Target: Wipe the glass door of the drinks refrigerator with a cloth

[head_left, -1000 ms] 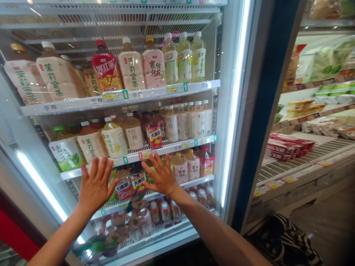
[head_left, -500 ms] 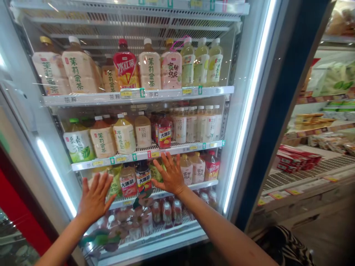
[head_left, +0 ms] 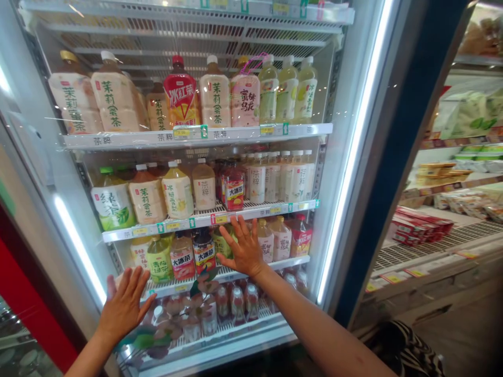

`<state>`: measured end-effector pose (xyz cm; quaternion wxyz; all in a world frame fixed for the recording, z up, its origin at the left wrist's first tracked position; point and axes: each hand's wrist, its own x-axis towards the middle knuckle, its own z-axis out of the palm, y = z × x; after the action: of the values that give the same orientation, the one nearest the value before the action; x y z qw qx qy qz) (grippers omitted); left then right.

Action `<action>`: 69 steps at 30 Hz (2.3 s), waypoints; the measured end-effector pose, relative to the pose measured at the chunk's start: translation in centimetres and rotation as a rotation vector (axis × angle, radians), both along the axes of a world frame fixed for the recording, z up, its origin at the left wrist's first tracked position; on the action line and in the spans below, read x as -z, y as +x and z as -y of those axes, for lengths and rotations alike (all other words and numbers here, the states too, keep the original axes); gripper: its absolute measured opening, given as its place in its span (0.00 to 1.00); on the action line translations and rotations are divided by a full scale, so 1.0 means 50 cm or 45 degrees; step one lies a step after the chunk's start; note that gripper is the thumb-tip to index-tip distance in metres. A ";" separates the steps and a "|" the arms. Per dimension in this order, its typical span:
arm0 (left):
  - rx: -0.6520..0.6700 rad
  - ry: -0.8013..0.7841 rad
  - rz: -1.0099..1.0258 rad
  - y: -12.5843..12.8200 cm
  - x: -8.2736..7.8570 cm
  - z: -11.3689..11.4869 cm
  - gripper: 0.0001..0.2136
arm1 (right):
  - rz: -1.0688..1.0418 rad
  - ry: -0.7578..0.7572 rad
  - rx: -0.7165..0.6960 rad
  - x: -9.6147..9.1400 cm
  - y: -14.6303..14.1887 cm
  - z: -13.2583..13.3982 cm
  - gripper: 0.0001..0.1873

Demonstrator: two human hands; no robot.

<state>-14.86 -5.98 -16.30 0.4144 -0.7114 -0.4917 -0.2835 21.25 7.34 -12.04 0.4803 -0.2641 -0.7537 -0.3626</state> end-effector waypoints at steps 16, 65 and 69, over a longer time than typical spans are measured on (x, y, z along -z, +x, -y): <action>0.091 -0.050 -0.214 0.057 -0.067 -0.026 0.39 | -0.018 0.027 -0.009 -0.006 -0.003 0.002 0.44; 0.225 -0.083 -0.523 0.201 -0.141 -0.083 0.38 | -0.022 0.056 -0.025 -0.019 0.002 0.008 0.38; 0.225 -0.105 -0.539 0.165 -0.171 -0.074 0.35 | -0.033 0.055 -0.036 -0.018 0.001 0.008 0.38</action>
<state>-6.59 -2.27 -7.74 0.4526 -0.8115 -0.3409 -0.1430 21.32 6.93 -11.12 0.5008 -0.2476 -0.7430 -0.3686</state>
